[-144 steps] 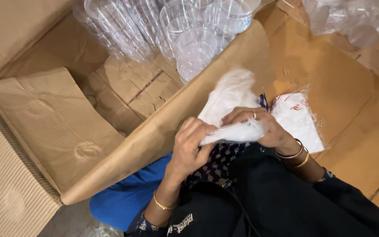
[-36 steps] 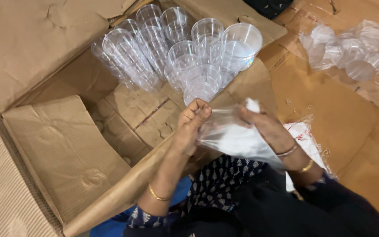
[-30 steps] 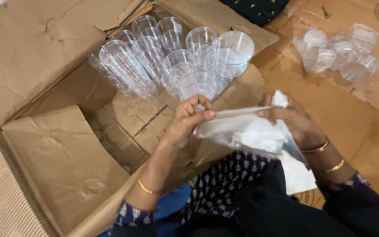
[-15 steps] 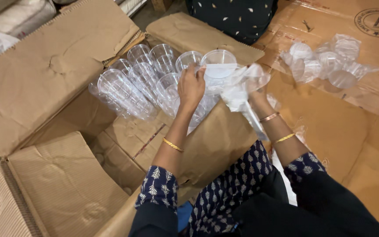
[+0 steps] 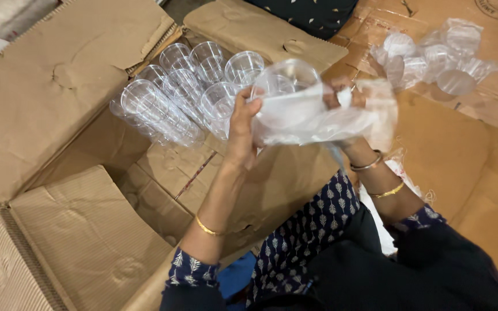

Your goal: The person sits on the floor beside an open cardboard box filled with clear plastic cups. They take plastic wrapping sheets, wrap them around cups, and place the wrapped cups back into the box, repeating this for multiple cups and arranging them inside the box.

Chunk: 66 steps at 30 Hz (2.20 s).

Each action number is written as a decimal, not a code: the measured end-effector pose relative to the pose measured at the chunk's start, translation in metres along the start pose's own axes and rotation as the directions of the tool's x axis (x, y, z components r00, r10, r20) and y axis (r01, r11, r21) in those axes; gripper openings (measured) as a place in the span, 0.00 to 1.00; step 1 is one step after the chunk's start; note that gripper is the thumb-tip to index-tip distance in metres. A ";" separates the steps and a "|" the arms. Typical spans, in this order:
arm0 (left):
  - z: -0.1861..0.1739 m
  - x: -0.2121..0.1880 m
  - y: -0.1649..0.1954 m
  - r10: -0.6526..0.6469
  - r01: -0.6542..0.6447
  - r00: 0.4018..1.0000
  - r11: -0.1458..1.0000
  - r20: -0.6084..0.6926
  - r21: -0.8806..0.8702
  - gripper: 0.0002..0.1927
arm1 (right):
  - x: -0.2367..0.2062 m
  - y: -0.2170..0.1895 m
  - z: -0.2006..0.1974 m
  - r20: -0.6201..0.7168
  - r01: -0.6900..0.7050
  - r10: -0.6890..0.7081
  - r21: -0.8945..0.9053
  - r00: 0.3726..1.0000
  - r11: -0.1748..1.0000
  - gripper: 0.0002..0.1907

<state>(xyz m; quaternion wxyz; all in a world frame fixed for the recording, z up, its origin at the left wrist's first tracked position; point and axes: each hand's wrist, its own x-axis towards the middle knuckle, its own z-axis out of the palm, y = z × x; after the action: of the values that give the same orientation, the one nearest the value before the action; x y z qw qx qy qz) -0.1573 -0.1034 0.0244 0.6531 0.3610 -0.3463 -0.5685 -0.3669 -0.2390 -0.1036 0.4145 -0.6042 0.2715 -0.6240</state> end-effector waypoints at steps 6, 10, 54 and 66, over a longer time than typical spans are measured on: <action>-0.027 -0.026 0.000 -0.092 0.124 0.905 0.991 0.416 -0.050 0.34 | -0.041 -0.096 -0.002 0.267 0.258 -0.185 -0.274 0.946 0.926 0.04; 0.000 -0.062 -0.010 -0.476 -0.342 0.624 0.547 0.620 0.764 0.25 | -0.050 -0.126 0.021 0.361 0.164 -0.052 -0.287 0.931 0.944 0.04; 0.029 -0.110 -0.054 0.195 -0.335 0.941 0.660 0.278 0.672 0.24 | -0.110 -0.116 -0.019 0.228 -0.355 0.292 0.321 0.929 0.878 0.29; 0.006 -0.148 -0.056 0.315 -0.309 0.945 0.763 0.090 0.569 0.07 | -0.144 -0.139 0.027 0.376 -0.369 0.273 0.214 0.886 0.904 0.07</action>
<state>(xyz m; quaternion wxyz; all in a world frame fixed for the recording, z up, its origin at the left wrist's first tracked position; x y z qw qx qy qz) -0.2067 0.0377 -0.0269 0.6005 0.4816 -0.5531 -0.3186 -0.3776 -0.0427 -0.0598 0.6342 -0.5834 0.2028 -0.4651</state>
